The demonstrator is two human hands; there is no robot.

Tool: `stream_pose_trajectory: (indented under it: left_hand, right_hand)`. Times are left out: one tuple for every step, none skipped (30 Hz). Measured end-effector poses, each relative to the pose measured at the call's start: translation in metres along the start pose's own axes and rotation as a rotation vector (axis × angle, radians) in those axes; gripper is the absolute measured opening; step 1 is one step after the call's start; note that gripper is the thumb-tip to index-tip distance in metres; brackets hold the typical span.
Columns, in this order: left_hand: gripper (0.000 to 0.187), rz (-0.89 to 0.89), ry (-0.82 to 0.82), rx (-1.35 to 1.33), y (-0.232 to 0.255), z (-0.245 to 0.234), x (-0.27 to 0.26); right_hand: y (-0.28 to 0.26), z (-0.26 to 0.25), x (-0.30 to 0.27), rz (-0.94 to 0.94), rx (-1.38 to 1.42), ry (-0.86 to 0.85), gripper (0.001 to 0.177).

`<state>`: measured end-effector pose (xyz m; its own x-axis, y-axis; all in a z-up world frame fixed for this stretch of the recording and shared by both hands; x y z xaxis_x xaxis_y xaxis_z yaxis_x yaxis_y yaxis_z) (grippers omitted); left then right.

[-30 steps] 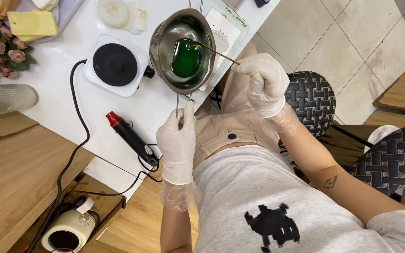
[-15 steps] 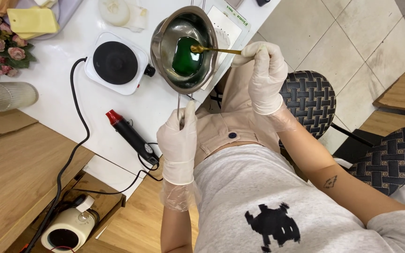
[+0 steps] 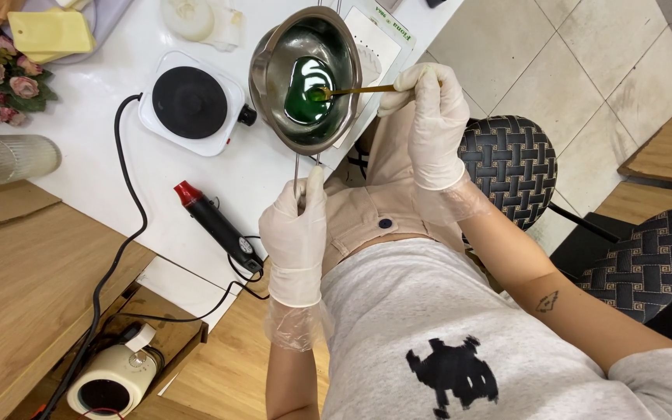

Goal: The person holds a melting pot of green melted wax and uses a spoon to ladle the wax into leaf-shaped molds on a tray, filling several molds one at a time. They then place a block of wax into the pot and use a heat gun to melt it.

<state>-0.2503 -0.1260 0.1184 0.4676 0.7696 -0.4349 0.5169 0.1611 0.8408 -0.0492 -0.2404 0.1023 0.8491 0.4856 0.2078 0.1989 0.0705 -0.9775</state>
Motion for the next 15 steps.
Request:
stream_pose_trajectory:
  left_hand:
    - [0.031,0.006,0.004,0.004,0.001,0.0,0.0]
    - [0.031,0.012,0.008,0.009,0.001,-0.001,0.0]
    - [0.031,0.012,0.008,0.01,0.001,-0.001,0.0]
    - [0.031,0.007,0.013,0.022,0.001,-0.001,0.0]
    - [0.031,0.002,0.017,0.034,0.001,-0.001,0.0]
    - [0.031,0.002,0.016,0.035,0.002,0.0,0.0]
    - [0.031,-0.011,0.016,0.042,0.002,-0.001,0.0]
    - [0.032,-0.024,0.018,0.051,0.002,-0.001,0.0]
    - [0.032,-0.024,0.018,0.051,0.002,-0.001,0.001]
    - [0.032,-0.017,0.018,0.046,0.002,-0.001,0.001]
    - [0.031,-0.01,0.019,0.041,0.002,0.0,0.001]
    - [0.031,-0.01,0.018,0.041,-0.001,0.0,0.002]
    - [0.031,0.007,0.026,0.043,-0.003,0.001,0.002]
    - [0.031,0.026,0.033,0.044,-0.005,0.002,0.003]
    - [0.031,0.027,0.032,0.043,-0.007,0.003,0.005]
  right_hand:
    - [0.001,0.0,0.0,0.015,0.008,0.016,0.027]
    - [0.001,0.0,0.001,0.03,0.016,0.031,0.026]
    - [0.003,0.0,0.003,0.03,0.016,0.031,0.026]
    - [0.005,0.0,0.004,0.055,0.067,0.035,0.027]
    - [0.008,-0.001,0.006,0.081,0.118,0.038,0.027]
    - [0.008,-0.001,0.007,0.081,0.117,0.039,0.027]
    - [0.009,-0.001,0.008,0.117,0.124,0.051,0.027]
    - [0.01,-0.001,0.009,0.154,0.132,0.063,0.028]
    - [0.011,-0.002,0.01,0.154,0.132,0.064,0.028]
    - [0.014,-0.003,0.01,0.186,0.135,0.072,0.028]
    - [0.016,-0.004,0.011,0.219,0.138,0.081,0.028]
    - [0.019,-0.006,0.011,0.219,0.137,0.082,0.028]
    - [0.022,-0.008,0.011,0.214,0.163,0.07,0.028]
    - [0.025,-0.01,0.011,0.208,0.189,0.058,0.028]
    - [0.025,-0.011,0.012,0.207,0.188,0.059,0.028]
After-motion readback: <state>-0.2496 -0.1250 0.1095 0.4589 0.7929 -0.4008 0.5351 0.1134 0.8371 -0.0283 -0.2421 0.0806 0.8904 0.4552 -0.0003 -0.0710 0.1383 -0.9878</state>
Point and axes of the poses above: each hand's wrist, its own x-axis towards the middle knuckle, its own z-axis out of the palm, y = z × x, the point moved 4 cm from there along x, towards the middle knuckle, and after that the axes turned 6 degrees about -z, right-handed, at the moved point
